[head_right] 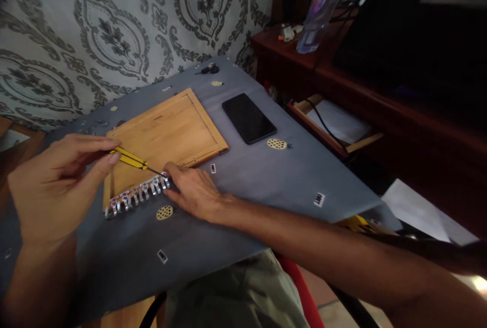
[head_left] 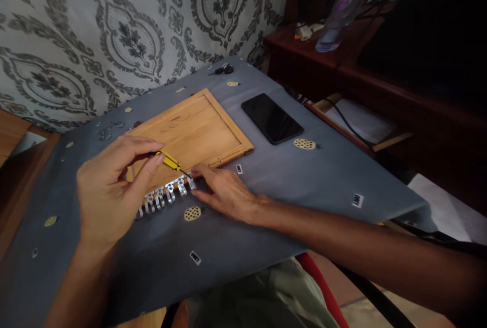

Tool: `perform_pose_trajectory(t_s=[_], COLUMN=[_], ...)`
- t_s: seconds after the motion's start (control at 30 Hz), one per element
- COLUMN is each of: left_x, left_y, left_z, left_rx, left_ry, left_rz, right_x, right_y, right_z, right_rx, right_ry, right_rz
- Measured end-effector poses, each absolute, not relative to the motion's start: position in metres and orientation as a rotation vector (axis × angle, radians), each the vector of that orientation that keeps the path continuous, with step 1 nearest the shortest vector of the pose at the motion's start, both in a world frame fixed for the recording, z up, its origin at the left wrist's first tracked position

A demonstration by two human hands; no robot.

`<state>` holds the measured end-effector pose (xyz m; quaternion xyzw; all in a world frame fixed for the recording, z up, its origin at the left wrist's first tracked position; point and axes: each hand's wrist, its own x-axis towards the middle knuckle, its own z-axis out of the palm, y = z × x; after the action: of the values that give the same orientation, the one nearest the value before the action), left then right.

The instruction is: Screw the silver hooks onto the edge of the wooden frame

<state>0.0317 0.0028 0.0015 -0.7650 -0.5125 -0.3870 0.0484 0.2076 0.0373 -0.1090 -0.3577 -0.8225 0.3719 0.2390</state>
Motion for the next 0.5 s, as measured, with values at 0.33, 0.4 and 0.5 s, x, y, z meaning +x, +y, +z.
perform_pose_trajectory(t_s=[0.33, 0.4, 0.5], left_x=[0.0323, 0.0322, 0.0333], left_y=[0.0066, 0.0062, 0.0053], left_z=[-0.0019, -0.0024, -0.0023], left_rx=[-2.259, -2.253, -2.258], left_ry=[-1.502, -1.499, -1.528], left_rz=[-1.208, -1.215, -1.210], right_x=[0.2069, 0.2070, 0.2069], right_y=[0.0387, 0.0386, 0.0384], right_z=[-0.1093, -0.1097, -0.1116], right_rx=[-0.983, -0.985, -0.991], right_ry=[-2.254, -2.251, -2.249], right_rz=[1.032, 1.034, 1.024])
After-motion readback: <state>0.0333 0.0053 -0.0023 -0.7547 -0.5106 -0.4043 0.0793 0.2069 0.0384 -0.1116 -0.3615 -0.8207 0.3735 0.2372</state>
